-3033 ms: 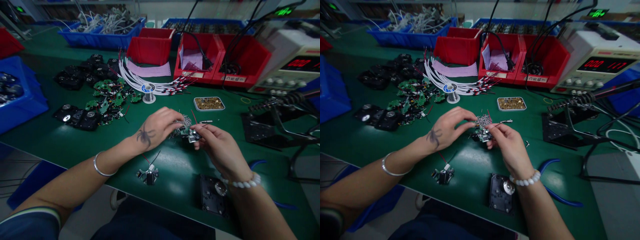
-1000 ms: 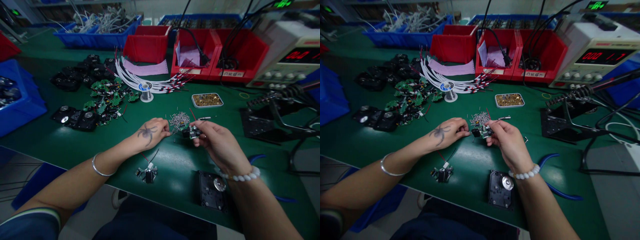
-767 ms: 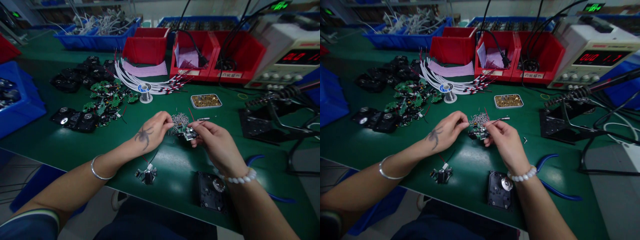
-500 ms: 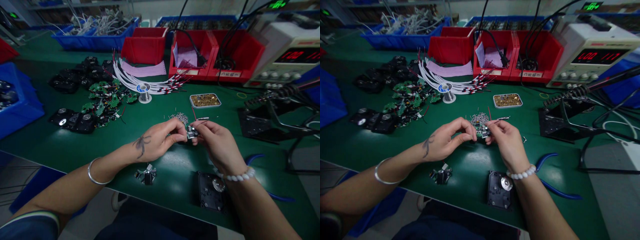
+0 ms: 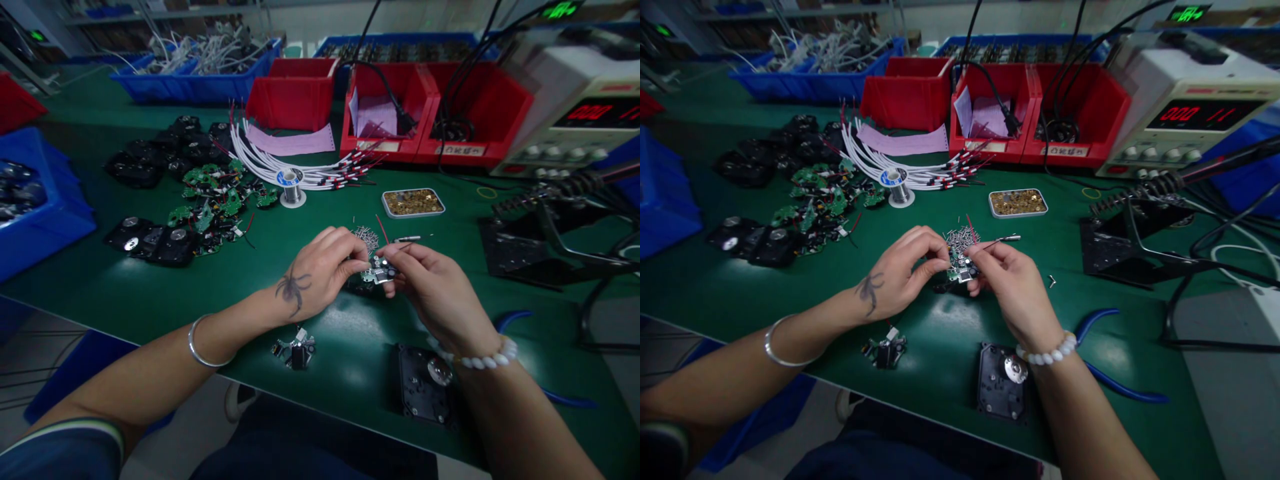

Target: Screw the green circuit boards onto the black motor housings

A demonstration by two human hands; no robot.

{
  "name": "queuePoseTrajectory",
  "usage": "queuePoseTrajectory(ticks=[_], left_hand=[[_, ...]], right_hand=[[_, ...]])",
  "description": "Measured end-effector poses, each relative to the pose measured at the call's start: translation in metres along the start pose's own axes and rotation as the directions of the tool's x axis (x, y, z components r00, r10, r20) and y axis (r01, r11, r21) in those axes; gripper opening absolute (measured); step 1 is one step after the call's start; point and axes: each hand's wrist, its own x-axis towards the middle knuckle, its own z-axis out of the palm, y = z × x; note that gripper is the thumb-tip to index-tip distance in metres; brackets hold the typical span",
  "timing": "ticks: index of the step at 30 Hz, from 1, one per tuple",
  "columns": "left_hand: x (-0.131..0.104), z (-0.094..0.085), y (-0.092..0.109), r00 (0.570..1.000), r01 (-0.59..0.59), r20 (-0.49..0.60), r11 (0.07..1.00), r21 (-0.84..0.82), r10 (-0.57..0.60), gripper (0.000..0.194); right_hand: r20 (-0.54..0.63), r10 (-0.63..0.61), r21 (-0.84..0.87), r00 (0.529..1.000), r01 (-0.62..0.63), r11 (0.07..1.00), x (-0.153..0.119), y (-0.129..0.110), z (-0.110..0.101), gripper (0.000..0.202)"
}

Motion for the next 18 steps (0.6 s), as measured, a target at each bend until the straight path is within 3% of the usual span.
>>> queuePoseTrajectory(ticks=[5, 14, 18], left_hand=[[0.0, -0.0005, -0.0034, 0.998, -0.062, 0.013, 0.996, 0.057, 0.061, 0.018], [0.0021, -0.0015, -0.0076, 0.966, -0.26, 0.087, 0.896, 0.361, 0.245, 0.013], [0.0024, -0.0023, -0.0104, 0.963, -0.269, 0.13, 0.896, 0.354, 0.237, 0.014]], right_hand=[[-0.015, 0.006, 0.029, 1.0, -0.006, 1.0, -0.0001, -0.0011, 0.0004, 0.017], [-0.013, -0.005, -0.006, 1.0, 0.005, 1.0, 0.0011, 0.0007, -0.0002, 0.019], [-0.02, 0.021, 0.0, 1.0, -0.021, 1.0, 0.0016, 0.0012, 0.0014, 0.02]])
